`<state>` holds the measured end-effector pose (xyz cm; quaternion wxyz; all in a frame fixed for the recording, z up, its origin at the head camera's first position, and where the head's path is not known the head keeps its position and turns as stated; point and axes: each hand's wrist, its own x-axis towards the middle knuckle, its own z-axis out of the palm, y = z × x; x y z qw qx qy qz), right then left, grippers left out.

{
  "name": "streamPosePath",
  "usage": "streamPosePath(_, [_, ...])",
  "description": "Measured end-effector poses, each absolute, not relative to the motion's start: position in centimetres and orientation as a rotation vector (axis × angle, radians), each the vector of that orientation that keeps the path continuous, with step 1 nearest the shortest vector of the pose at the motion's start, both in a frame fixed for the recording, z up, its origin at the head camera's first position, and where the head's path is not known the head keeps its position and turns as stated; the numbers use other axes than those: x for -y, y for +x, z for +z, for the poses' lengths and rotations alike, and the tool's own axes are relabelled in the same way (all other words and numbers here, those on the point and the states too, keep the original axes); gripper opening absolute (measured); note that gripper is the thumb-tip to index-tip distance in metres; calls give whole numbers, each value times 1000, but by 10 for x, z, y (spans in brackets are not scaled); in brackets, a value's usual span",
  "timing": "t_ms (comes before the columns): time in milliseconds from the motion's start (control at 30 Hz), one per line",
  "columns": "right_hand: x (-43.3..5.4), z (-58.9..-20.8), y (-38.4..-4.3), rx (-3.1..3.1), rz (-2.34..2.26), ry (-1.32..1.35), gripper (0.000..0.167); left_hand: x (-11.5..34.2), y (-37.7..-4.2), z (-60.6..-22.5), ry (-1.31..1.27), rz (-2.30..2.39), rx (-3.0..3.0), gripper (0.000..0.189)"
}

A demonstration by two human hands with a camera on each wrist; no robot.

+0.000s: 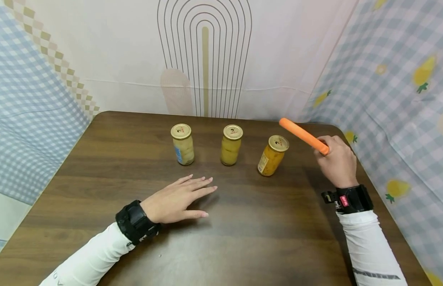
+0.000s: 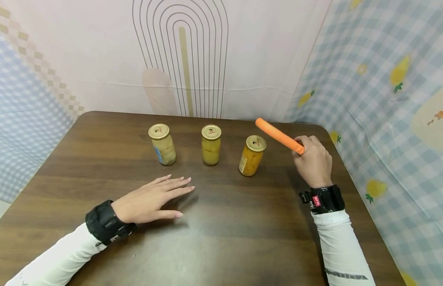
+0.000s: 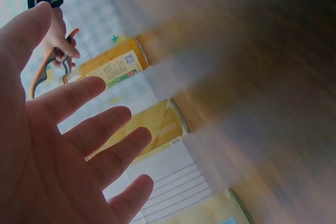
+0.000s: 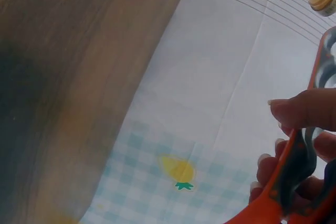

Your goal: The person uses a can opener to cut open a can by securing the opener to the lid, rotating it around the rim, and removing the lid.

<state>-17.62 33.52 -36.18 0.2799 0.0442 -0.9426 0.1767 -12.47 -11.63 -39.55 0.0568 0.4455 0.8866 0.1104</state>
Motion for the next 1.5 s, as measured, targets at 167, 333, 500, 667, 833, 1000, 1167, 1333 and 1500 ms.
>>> streamPosePath(167, [-332, -360, -174, 2513, 485, 124, 25, 112, -123, -395, 1351, 353, -2673, 74])
streamPosePath(333, [-330, -359, -172, 2496, 472, 153, 22, 107, -123, -396, 1371, 344, -2671, 74])
streamPosePath(500, [-327, -358, -173, 2458, 443, 216, 19, 102, -124, -397, 1382, 364, -2667, 74])
streamPosePath(667, [-323, -356, -173, 2412, 427, 273, 16, 95, -125, -398, 1379, 438, -2657, 73])
streamPosePath(833, [-317, -351, -170, 2386, 394, 305, 17, 87, -129, -398, 1347, 501, -2662, 73])
streamPosePath(1000, [-312, -346, -167, 2384, 370, 320, 21, 74, -135, -400, 1283, 599, -2637, 72])
streamPosePath(1167, [-308, -344, -165, 2387, 360, 329, 22, 61, -140, -404, 1223, 731, -2575, 72])
streamPosePath(1333, [-305, -344, -162, 2393, 349, 343, 16, 48, -143, -409, 1175, 856, -2548, 72])
streamPosePath(1500, [-303, -344, -160, 2399, 341, 364, 18, 36, -145, -414, 1109, 1034, -2509, 70])
